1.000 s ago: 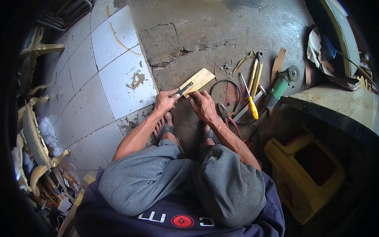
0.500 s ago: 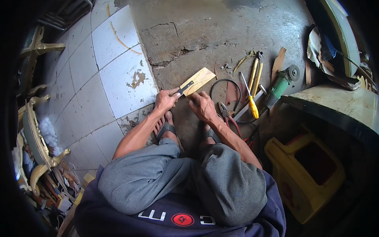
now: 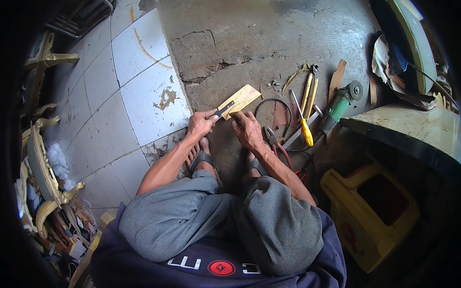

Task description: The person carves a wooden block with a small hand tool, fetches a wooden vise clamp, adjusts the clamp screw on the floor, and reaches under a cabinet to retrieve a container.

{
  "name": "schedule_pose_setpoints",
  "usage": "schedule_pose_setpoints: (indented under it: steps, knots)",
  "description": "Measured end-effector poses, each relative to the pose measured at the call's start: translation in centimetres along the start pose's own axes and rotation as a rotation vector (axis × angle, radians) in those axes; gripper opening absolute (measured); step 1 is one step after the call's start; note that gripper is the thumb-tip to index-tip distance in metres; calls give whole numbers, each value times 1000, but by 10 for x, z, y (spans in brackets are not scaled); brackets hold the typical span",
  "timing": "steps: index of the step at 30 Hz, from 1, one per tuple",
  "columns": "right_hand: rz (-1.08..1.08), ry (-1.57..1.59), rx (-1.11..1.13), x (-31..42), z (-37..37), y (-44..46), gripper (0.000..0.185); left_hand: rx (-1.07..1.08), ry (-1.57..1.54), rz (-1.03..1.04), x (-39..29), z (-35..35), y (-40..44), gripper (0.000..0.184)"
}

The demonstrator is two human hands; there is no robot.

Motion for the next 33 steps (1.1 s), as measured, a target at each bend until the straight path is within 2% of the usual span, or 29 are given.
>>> schedule_pose_setpoints:
  steps: [6, 8, 12, 15, 19, 22, 24, 26, 29, 33]
  knots:
    - [-6, -7, 31, -8, 0, 3, 28, 38, -30, -1, -11, 0, -5, 37]
    - [98, -31, -41, -10, -9, 4, 28, 3, -81, -8, -7, -1, -7, 35]
    - [26, 0, 30, -4, -5, 5, 27, 7, -83, 18, -11, -2, -5, 35]
    - [112, -56, -140, -10, -19, 5, 24, 30, -21, 1, -6, -1, -6, 37]
    - [89, -63, -69, -6, -14, 5, 23, 42, -55, 13, -12, -1, -8, 36]
    - [194, -82, -185, -16, -22, 2, 23, 23, -51, -1, -10, -2, -8, 35]
    - [66, -56, -172, -7, -21, 5, 24, 10, -46, -13, -8, -1, -7, 34]
    - [123, -87, -106, -10, -16, 4, 25, 17, -62, 14, -8, -1, -5, 34]
    - [207, -33, -288, -24, -29, 2, 26, 23, -25, -27, -10, -2, -9, 37]
    - [131, -8, -243, -13, -29, 4, 25, 29, -56, 12, -14, -2, -8, 37]
Point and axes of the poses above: each hand's wrist, its own y-axis towards the middle knuckle, its own z-axis out of the palm, x = y × z, the point moved 10 cm from there along y, towards the middle knuckle, and after that the axes turned 1 degree about x, right-handed, at the moved point
